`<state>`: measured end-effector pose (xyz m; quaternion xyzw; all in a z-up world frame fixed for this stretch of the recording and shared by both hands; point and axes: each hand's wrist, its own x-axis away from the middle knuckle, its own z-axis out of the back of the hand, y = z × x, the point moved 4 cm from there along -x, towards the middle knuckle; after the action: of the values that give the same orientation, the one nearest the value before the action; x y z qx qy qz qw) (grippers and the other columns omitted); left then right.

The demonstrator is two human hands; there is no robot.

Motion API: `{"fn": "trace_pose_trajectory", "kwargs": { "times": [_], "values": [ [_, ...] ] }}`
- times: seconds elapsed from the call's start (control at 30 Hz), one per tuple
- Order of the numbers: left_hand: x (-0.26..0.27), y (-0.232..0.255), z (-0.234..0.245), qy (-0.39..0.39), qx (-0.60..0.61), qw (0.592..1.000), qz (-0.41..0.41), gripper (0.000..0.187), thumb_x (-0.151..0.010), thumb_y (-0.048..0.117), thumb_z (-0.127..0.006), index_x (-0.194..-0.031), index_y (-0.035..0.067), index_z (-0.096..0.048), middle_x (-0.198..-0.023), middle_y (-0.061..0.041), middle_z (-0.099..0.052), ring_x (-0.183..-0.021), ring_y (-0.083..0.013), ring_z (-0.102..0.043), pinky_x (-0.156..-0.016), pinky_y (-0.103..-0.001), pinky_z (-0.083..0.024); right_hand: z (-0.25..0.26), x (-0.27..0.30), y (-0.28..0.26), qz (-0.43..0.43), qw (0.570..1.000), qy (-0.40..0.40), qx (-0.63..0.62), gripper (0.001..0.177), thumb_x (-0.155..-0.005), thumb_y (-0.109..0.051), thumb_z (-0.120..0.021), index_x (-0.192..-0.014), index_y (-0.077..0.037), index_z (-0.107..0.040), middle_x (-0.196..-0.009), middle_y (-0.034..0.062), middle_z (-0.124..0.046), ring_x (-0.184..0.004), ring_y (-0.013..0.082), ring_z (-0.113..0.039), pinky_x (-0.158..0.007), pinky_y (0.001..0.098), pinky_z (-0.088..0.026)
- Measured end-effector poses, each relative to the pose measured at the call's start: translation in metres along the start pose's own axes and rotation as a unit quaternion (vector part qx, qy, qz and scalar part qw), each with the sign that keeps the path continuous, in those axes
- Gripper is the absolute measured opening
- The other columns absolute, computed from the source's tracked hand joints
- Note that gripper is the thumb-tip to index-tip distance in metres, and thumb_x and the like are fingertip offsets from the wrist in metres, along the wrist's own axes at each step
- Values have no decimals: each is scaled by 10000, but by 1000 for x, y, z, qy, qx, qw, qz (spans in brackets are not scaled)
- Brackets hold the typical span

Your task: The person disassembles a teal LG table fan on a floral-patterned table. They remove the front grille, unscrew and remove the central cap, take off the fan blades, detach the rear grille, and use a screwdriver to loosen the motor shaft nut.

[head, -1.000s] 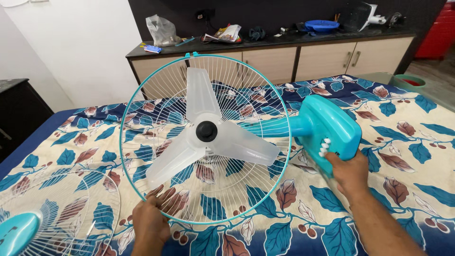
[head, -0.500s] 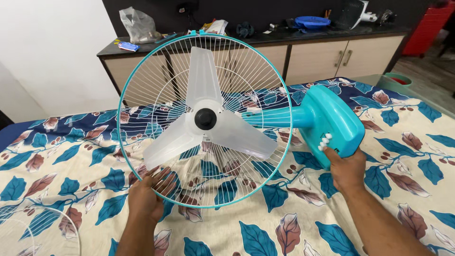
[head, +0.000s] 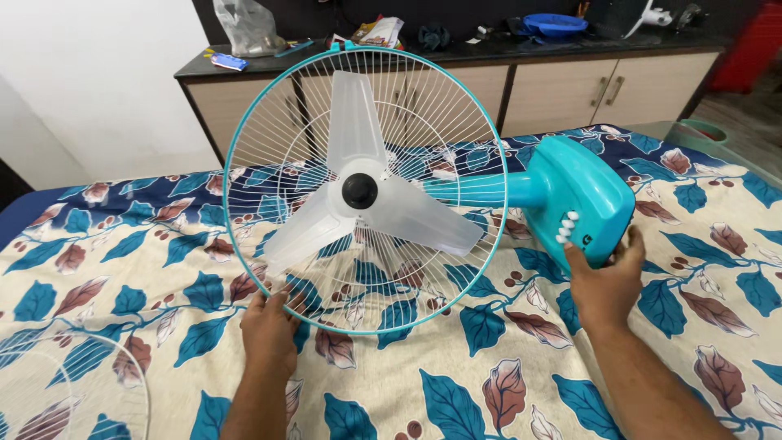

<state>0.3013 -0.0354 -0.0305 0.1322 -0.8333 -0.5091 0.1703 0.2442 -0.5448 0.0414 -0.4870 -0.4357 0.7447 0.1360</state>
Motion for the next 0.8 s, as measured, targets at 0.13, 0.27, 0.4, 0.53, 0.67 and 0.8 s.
{"fn": "trace_pose_trajectory", "kwargs": {
  "times": [0.13, 0.27, 0.4, 0.53, 0.67, 0.8],
  "values": [
    [23, 2, 25, 14, 38, 999, -33, 535, -961, 69, -570, -1482, 14, -456, -1219, -145, -659, -1069, -278, -655, -906, -369, -555, 5, 33, -23, 129, 990, 49, 25, 854, -901, -165, -838, -1536, 49, -308, -1516, 282, -387, -1412, 391, -495, -1190, 464, -451],
    [55, 19, 56, 16, -16, 1000, -15, 505, -967, 108, -551, -1457, -2, -496, -1283, -118, -684, -1104, -253, -695, -928, -344, -553, 3, 68, -66, 226, 970, 30, 90, 834, -825, -142, -862, -1492, 36, -395, -1532, 273, -420, -1461, 451, -407, -1222, 538, -346],
    [88, 33, 81, 16, -19, 1000, -18, 464, -965, 113, -577, -1409, -14, -537, -1269, -150, -696, -1084, -254, -698, -918, -336, -558, -1, 101, -111, 253, 966, -4, 41, 679, -824, -136, -841, -1382, 23, -488, -1480, 269, -473, -1417, 448, -461, -1191, 521, -370],
    [118, 39, 112, 11, -20, 999, -43, 416, -954, 89, -567, -1352, -31, -586, -1191, -172, -737, -1008, -265, -717, -816, -329, -545, -19, 150, -149, 192, 968, -141, -75, 604, -787, -135, -788, -1313, 12, -530, -1328, 207, -575, -1210, 346, -586, -1061, 434, -471],
    [147, 41, 145, 33, -39, 998, -47, 396, -939, 68, -571, -1321, -33, -599, -1138, -176, -751, -963, -244, -739, -808, -311, -577, -40, 209, -192, 237, 931, -261, -91, 525, -745, -133, -799, -1211, -23, -583, -1311, 187, -597, -1222, 341, -587, -1039, 424, -472],
    [172, 56, 183, 51, -48, 996, -61, 380, -937, 62, -572, -1300, -39, -616, -1121, -167, -760, -934, -218, -740, -806, -299, -567, -57, 265, -230, 253, 881, -384, -114, 499, -718, -158, -798, -1178, -63, -629, -1279, 154, -613, -1245, 343, -578, -1038, 424, -464]
  ]
}}
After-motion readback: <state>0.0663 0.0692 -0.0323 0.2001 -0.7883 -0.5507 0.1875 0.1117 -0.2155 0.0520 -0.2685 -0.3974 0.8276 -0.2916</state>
